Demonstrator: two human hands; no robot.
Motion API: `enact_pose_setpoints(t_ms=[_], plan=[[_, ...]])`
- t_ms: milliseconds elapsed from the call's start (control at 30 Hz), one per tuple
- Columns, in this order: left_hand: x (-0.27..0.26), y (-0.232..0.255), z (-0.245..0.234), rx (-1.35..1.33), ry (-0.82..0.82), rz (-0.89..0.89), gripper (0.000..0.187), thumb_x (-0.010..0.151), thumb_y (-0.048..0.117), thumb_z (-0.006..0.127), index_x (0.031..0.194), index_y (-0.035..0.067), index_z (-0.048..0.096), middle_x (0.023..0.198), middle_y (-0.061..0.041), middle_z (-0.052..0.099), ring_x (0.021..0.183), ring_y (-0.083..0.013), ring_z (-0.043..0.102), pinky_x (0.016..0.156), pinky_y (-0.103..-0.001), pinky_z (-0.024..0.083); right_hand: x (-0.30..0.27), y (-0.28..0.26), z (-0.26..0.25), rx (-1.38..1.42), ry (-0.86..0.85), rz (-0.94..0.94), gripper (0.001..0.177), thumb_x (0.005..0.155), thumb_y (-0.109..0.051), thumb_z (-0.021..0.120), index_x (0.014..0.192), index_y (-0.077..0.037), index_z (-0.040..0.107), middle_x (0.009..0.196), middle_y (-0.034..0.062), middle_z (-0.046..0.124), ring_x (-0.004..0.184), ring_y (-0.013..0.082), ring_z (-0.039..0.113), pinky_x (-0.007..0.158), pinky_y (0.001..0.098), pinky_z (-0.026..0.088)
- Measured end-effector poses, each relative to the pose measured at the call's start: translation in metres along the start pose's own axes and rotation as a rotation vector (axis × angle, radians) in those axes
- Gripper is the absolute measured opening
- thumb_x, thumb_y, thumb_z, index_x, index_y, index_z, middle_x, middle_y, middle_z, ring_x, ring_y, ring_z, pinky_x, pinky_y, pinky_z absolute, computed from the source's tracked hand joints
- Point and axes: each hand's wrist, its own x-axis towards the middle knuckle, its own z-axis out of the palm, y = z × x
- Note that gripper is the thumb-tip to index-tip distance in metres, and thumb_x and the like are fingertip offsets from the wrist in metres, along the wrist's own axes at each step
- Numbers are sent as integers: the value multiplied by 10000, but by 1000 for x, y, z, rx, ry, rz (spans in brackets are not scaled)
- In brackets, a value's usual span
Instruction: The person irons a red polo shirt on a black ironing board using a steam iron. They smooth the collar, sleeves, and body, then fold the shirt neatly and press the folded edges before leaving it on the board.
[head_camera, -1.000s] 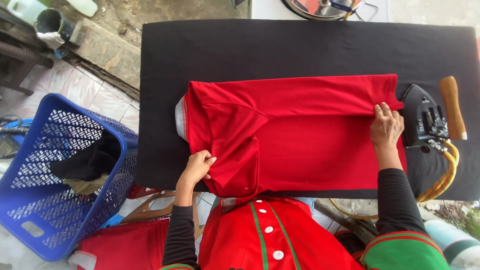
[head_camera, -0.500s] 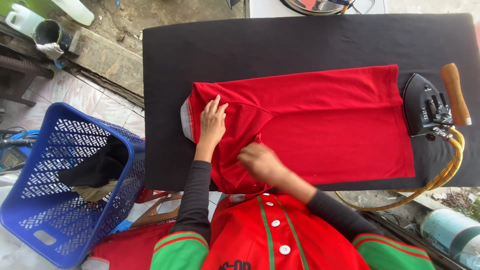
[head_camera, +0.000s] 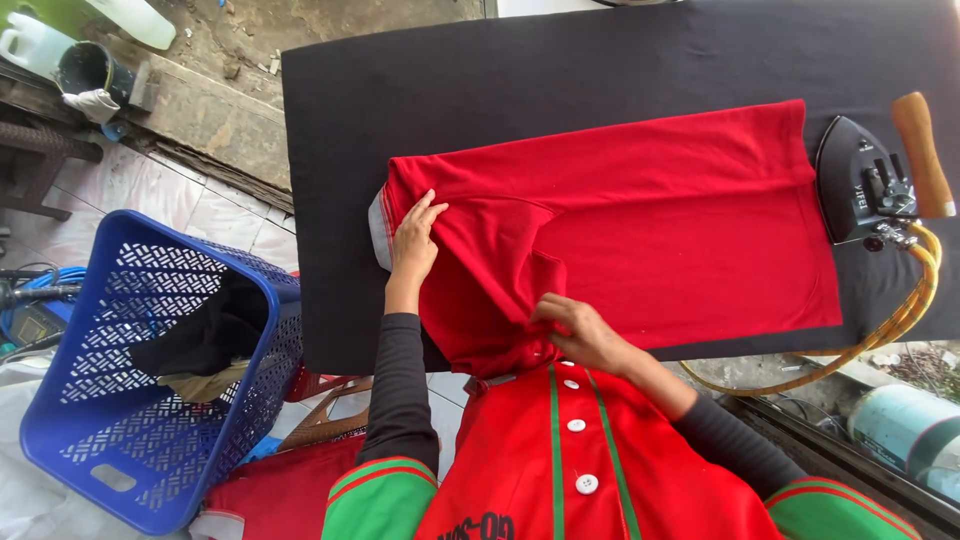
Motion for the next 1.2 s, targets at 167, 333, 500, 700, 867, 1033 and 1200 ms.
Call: enact_pose_setpoints(t_ms=[167,333,500,700,867,1033,1200], plan=[[5,0,4,87,-11,-98,555,976,-62,599,1394,279,730,1672,6,562,1434,-337,613,1199,-507,515,-25,3,-48,-16,-36,36,194,881,-44,743,1029,-170,743,919,67,684,926,367,746,775,480,584],[15,-16,17,71,29,-131,507,975,-13,583,1284,324,802,1604,57,633,1333,-325,688,1126,-490,571,-23,-35,-75,155,-232,94,146,879,-42,738,998,-118,776,907,86,741,915,331,780,802,492,600],[21,-17,16,64,48,-164,490,965,33,572,1213,363,837,1549,110,678,1285,-263,728,1082,-446,604,14,-33,-39,-202,-68,155,89,994,-211,701,1048,-141,688,926,108,668,948,402,731,776,523,588],[21,0,4,53,15,-214,474,942,43,587,1215,325,853,1554,54,686,1317,-311,711,1107,-499,593,82,-11,18,-507,-113,310,583,1005,-618,688,1270,-120,539,1107,107,612,1023,423,748,833,602,627],[22,-5,11,27,1,-262,483,946,55,608,1245,351,845,1594,81,651,1369,-267,679,1136,-473,577,74,65,15,-428,-291,495,332,942,-374,692,1235,-228,636,1150,52,754,1087,424,786,896,585,644],[24,-17,22,28,13,-267,467,952,58,595,1219,343,852,1572,77,669,1361,-291,681,1114,-497,583,33,52,-2,-261,-265,332,204,816,-243,709,1002,-171,667,987,60,737,1003,385,767,819,535,613],[27,-15,18,20,16,-250,455,959,36,578,1174,318,863,1534,50,703,1345,-315,689,1092,-515,586,28,57,-17,592,341,314,127,890,-31,697,925,-144,651,804,-92,573,798,81,610,698,254,448]])
